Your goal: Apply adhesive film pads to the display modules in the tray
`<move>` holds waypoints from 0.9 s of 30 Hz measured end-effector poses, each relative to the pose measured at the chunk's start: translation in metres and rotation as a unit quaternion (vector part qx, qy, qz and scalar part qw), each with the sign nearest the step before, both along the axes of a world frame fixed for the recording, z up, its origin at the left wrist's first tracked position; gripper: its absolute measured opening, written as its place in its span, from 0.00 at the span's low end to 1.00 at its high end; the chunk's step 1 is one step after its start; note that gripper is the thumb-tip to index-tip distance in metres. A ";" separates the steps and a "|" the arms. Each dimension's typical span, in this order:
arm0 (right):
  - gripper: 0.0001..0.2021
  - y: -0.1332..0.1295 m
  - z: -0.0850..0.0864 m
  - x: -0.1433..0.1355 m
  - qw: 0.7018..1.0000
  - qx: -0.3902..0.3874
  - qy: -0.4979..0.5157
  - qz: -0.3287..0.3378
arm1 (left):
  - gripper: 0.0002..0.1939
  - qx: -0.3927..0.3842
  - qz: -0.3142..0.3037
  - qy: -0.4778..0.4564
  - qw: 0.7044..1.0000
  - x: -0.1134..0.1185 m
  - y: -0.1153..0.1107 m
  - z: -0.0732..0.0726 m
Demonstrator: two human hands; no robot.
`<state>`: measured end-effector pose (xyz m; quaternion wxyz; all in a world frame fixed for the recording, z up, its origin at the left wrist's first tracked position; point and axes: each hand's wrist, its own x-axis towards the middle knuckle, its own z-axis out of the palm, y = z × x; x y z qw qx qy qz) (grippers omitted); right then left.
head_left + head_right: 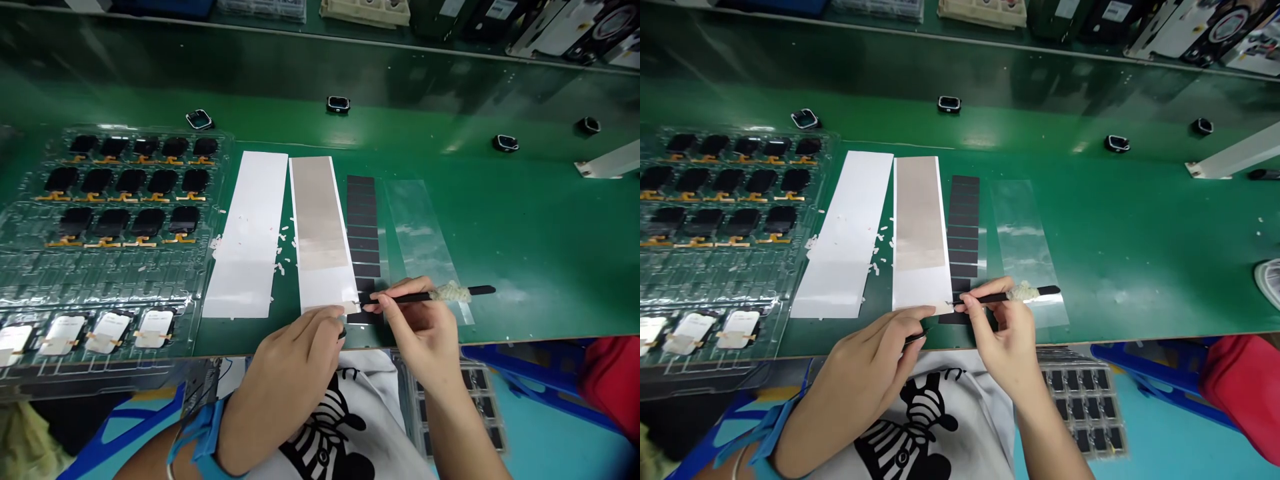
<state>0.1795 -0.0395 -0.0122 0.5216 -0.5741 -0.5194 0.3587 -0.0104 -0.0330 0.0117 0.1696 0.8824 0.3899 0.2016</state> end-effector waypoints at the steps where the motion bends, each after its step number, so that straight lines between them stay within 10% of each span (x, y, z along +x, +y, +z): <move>1: 0.03 0.000 0.000 0.000 1.000 0.002 0.013 -0.004 | 0.05 -0.012 0.003 -0.003 1.000 0.000 0.001 0.001; 8: 0.03 0.002 0.001 0.006 0.982 0.032 0.175 -0.062 | 0.05 -0.170 0.055 -0.107 0.978 -0.003 0.009 0.001; 17: 0.07 0.010 0.012 -0.050 0.957 0.157 0.217 -0.110 | 0.07 -0.429 0.123 -0.492 0.747 0.020 0.019 -0.005; 27: 0.07 0.014 0.006 -0.055 0.955 0.179 0.209 -0.112 | 0.05 -0.397 0.115 -0.536 0.737 0.027 0.017 -0.011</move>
